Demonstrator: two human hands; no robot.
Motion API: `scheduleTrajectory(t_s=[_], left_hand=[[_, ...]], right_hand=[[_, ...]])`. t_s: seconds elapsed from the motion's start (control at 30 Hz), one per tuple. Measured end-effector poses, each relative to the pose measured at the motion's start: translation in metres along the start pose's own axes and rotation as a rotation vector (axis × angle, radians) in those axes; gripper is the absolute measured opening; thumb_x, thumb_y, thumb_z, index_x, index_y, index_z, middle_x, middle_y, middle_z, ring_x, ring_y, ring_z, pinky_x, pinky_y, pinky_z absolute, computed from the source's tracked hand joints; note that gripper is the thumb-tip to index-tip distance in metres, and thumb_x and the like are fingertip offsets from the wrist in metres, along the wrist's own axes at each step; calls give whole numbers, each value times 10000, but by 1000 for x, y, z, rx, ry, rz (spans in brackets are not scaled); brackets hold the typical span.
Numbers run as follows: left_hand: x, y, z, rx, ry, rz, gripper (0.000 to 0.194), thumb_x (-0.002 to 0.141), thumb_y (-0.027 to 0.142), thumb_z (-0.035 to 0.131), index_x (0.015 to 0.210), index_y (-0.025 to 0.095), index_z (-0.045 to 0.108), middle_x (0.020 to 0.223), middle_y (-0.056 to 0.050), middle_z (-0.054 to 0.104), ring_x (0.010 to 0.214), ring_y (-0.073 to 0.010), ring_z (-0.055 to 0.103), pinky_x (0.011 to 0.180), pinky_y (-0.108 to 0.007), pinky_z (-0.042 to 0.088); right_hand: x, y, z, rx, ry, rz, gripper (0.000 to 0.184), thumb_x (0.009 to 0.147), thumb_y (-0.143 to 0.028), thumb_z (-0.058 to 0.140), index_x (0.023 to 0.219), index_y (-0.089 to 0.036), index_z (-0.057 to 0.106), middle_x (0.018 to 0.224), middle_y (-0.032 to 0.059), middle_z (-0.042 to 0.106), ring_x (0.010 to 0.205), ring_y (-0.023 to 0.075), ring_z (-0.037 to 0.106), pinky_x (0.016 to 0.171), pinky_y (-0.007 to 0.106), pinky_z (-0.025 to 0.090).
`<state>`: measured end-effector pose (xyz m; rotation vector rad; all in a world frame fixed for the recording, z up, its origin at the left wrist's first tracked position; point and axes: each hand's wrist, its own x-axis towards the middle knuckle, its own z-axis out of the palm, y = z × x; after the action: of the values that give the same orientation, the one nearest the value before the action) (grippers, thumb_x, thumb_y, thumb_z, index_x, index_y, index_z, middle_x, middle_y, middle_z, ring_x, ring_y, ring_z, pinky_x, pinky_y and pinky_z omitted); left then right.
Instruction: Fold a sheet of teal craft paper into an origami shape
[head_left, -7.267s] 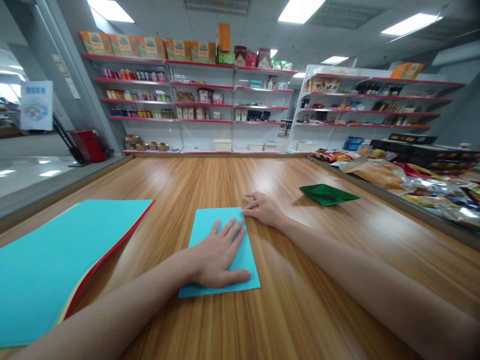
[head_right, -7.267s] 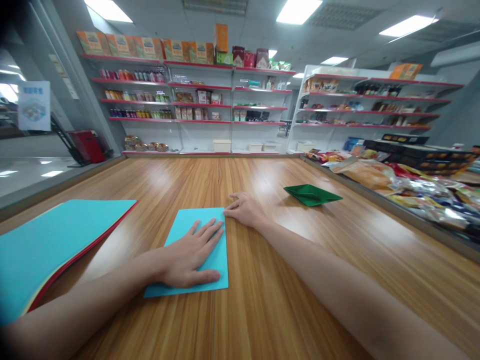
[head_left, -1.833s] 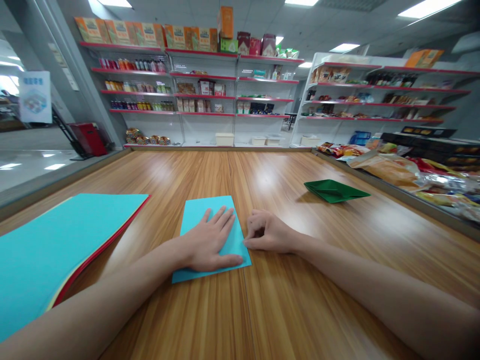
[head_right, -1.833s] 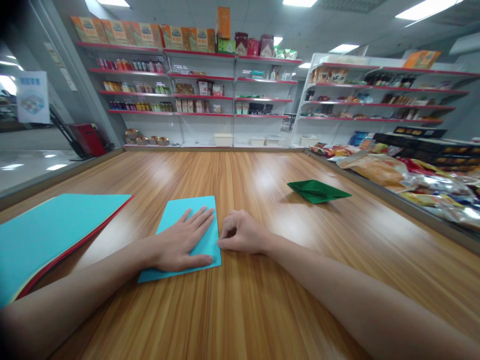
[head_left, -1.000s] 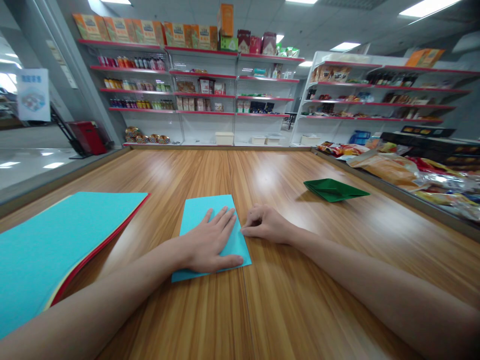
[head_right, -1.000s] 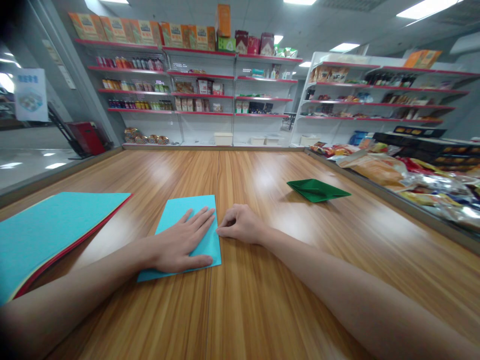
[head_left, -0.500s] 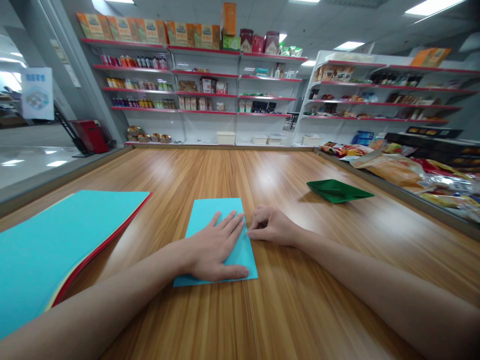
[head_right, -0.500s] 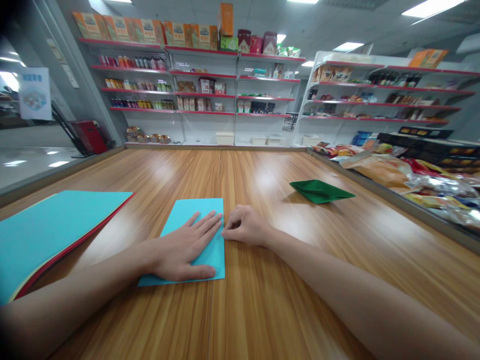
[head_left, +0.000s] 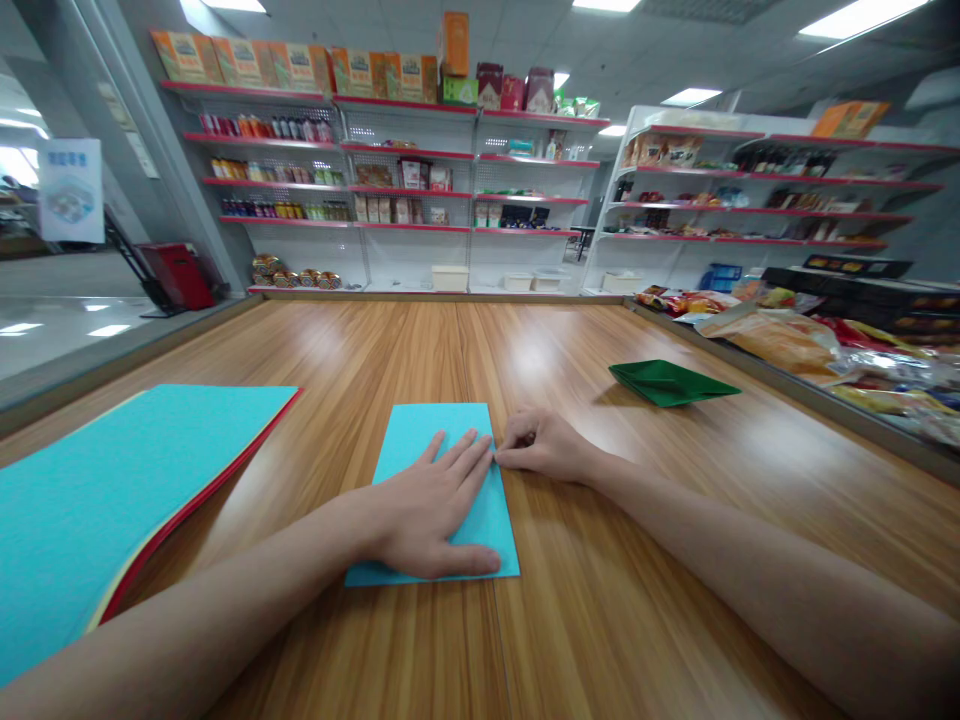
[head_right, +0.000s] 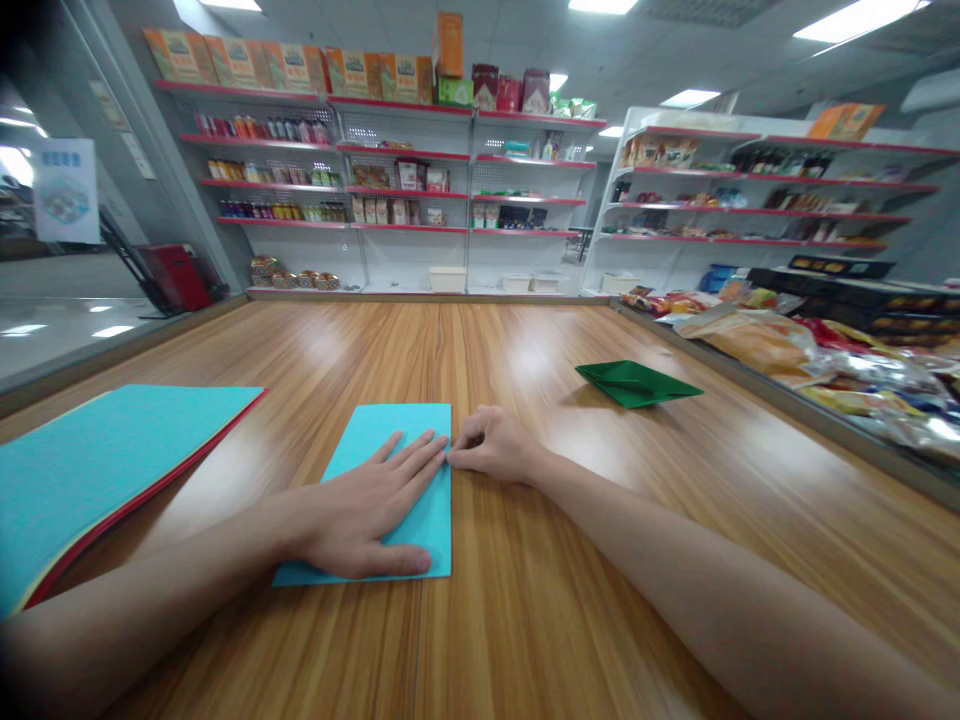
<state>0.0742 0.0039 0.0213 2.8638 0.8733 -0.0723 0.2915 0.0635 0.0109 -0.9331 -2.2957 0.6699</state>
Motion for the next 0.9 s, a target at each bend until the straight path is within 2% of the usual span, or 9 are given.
scheduleTrajectory(t_s=[0.23,0.47,0.77,0.9], left_hand=[[-2,-1,-1,20,0,2,982,838,720,298,1474,13,52,1517,-243,-20,1400,-369,-45,1110,-549,47],[-2,7,-6,-24,-23,16,1007,827,754,236,1468,-7,80,1513,-253,35,1400,-370,-45,1107,-571,30],[-2,13,-4,-20,-37,-10,1042,815,765,240,1454,-42,80,1480,-309,-43,1386,-364,-101,1097,-592,27],[-3,16,-6,-19,-41,-14,1040,820,760,242,1452,-48,74,1478,-320,-22,1389,-360,-92,1099,-588,29]], right_hand=[[1,1,-1,2,-1,28,212,712,-293,671,569,-136,678,534,15,593,545,113,499,499,222,354],[4,4,-1,44,34,49,213,710,-298,661,590,-126,697,540,23,616,504,102,494,487,221,360],[5,13,0,19,34,79,189,721,-251,649,613,-106,704,549,27,627,515,105,514,480,213,354],[6,15,0,19,34,76,193,721,-265,662,627,-103,710,559,31,637,512,105,522,480,214,358]])
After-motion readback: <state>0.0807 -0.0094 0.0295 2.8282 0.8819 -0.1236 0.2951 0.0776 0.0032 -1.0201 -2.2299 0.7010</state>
